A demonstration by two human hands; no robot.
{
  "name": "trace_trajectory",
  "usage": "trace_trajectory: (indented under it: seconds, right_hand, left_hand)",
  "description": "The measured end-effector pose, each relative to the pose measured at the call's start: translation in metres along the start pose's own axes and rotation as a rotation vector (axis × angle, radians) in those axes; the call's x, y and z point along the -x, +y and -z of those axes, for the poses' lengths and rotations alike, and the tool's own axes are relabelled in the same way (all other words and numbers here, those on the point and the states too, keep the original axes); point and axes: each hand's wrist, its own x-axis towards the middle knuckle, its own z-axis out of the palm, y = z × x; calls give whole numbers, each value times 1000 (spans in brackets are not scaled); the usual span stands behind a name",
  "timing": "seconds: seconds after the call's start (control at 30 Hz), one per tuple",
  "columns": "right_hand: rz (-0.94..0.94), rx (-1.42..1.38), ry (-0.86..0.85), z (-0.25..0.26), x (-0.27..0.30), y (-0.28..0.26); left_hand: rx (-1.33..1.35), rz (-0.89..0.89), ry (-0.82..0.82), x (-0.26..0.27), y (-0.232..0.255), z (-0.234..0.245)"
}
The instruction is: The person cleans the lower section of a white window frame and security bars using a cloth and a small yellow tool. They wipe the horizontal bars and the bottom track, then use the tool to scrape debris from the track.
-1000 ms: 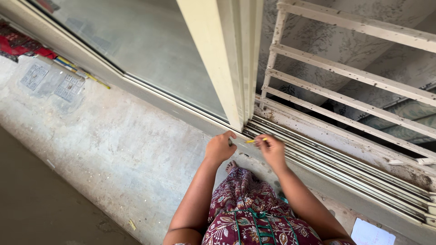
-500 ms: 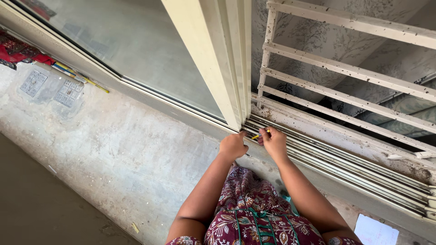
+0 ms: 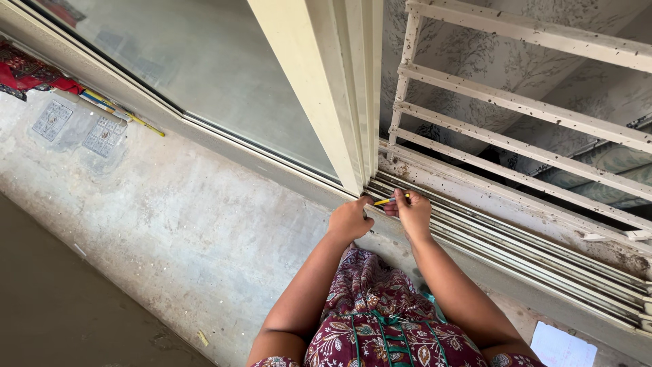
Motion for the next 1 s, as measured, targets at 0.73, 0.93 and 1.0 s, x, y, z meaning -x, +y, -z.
trace_trajectory:
  seconds: [0.73, 0.93, 1.0]
  right_hand:
    - [424, 475, -89, 8, 16, -36]
    - [588, 735, -420, 1, 14, -65]
    - [718, 845, -471, -2, 10, -66]
  left_hand:
    - [-33, 86, 315, -14, 11, -33]
    - [224, 40, 700, 4, 0, -49]
    - [196, 76, 687, 14, -9, -44]
